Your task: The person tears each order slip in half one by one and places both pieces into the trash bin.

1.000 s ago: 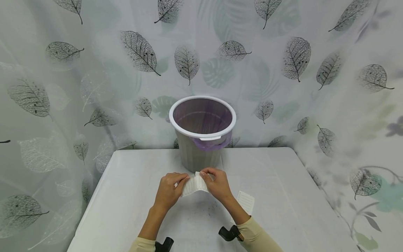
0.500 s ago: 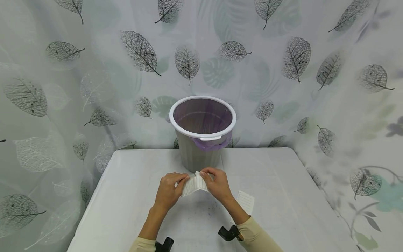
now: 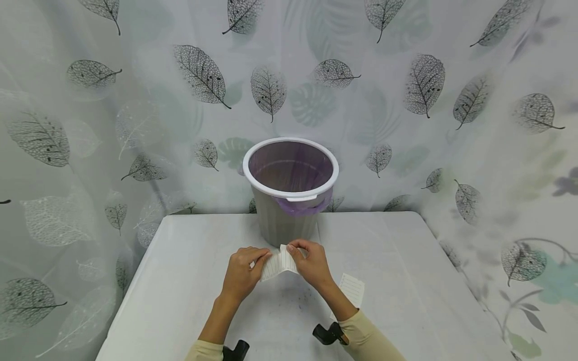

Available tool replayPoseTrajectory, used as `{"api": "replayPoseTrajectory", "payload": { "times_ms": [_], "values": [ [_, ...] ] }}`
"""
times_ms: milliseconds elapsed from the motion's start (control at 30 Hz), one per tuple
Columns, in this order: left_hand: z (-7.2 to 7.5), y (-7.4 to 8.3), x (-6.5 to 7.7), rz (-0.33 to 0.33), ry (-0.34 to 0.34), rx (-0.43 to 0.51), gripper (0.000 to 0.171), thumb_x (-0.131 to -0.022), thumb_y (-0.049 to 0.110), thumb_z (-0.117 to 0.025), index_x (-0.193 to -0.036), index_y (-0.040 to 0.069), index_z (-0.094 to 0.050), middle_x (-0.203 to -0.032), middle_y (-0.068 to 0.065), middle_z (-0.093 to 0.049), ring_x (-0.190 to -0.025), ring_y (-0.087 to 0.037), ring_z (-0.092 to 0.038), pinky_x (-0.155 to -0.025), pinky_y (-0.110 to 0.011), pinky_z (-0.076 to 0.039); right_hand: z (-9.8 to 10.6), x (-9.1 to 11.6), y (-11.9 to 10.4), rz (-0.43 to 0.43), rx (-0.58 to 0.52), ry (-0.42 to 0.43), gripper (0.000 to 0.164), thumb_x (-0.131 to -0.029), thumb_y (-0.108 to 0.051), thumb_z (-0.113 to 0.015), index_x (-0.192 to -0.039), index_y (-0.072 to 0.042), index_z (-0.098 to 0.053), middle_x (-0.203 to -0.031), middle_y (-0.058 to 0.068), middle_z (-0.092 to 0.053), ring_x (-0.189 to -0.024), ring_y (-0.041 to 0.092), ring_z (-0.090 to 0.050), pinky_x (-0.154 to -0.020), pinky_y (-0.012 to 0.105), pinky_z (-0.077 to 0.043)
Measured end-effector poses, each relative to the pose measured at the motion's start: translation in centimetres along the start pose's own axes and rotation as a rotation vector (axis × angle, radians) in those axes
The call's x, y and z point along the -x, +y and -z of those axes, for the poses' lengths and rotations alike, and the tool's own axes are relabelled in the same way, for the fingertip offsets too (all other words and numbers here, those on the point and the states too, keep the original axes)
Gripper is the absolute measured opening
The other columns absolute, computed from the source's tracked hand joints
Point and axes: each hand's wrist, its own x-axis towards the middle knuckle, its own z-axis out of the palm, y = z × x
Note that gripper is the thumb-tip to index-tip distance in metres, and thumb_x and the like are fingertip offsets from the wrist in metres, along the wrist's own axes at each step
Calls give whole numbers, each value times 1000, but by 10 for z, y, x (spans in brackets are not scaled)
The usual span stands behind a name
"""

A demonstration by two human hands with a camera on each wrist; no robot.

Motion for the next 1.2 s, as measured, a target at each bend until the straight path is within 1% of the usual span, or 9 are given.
{"api": "replayPoseTrajectory", "payload": {
  "times_ms": [233, 433, 600, 767, 833, 967, 1200],
  "values": [
    [0, -2, 1, -2, 4, 0, 10, -86, -1, -83, -95, 3, -82, -86, -2, -77, -76, -14, -70, -72, -42, -58, 0, 0, 1, -3, 14, 7, 10, -97, -9, -75, -88, -7, -78, -91, -1, -76, -89, 20, -70, -87, 49, -54],
    [0, -4, 2, -35, 29, 6, 11, -85, -3, -84, -95, 2, -82, -86, -2, -77, -75, -15, -70, -70, -43, -58, 0, -1, 1, -19, 10, 14, 9, -96, -7, -75, -87, -7, -78, -90, -1, -76, -86, 19, -69, -84, 45, -54],
    [0, -4, 1, -58, 38, 1, 13, -83, -4, -84, -95, 1, -81, -86, -2, -77, -75, -15, -70, -70, -42, -58, 1, -1, 2, -40, 1, 20, 10, -95, -6, -75, -86, -8, -78, -90, -2, -76, -87, 19, -70, -86, 47, -54],
    [2, -4, 1, -74, 52, -9, 12, -85, -4, -83, -96, 0, -80, -87, -6, -77, -75, -19, -72, -70, -44, -58, 3, -2, 3, -33, 10, 36, 9, -96, -5, -75, -87, -6, -78, -91, 2, -76, -90, 24, -71, -91, 53, -53],
    [4, -3, 1, -75, 54, -10, 11, -86, -3, -82, -96, -1, -80, -88, -8, -77, -76, -21, -72, -71, -45, -58, 4, -2, 3, -40, 12, 47, 9, -96, -5, -75, -87, -6, -78, -92, 2, -76, -92, 25, -71, -92, 53, -52],
    [5, -4, 1, -73, 51, -10, 11, -86, -3, -82, -97, 0, -80, -89, -8, -77, -77, -22, -72, -72, -46, -58, 6, -2, 6, -56, 11, 54, 9, -96, -7, -75, -87, -6, -78, -92, 2, -76, -91, 24, -71, -89, 50, -53],
    [4, -2, 2, -68, 50, -8, 10, -87, -3, -81, -97, -2, -80, -89, -9, -78, -77, -22, -72, -73, -47, -59, 6, -2, 10, -49, 38, 60, 9, -95, -6, -76, -87, -8, -78, -90, 0, -76, -87, 20, -70, -84, 43, -54]
  ]
}}
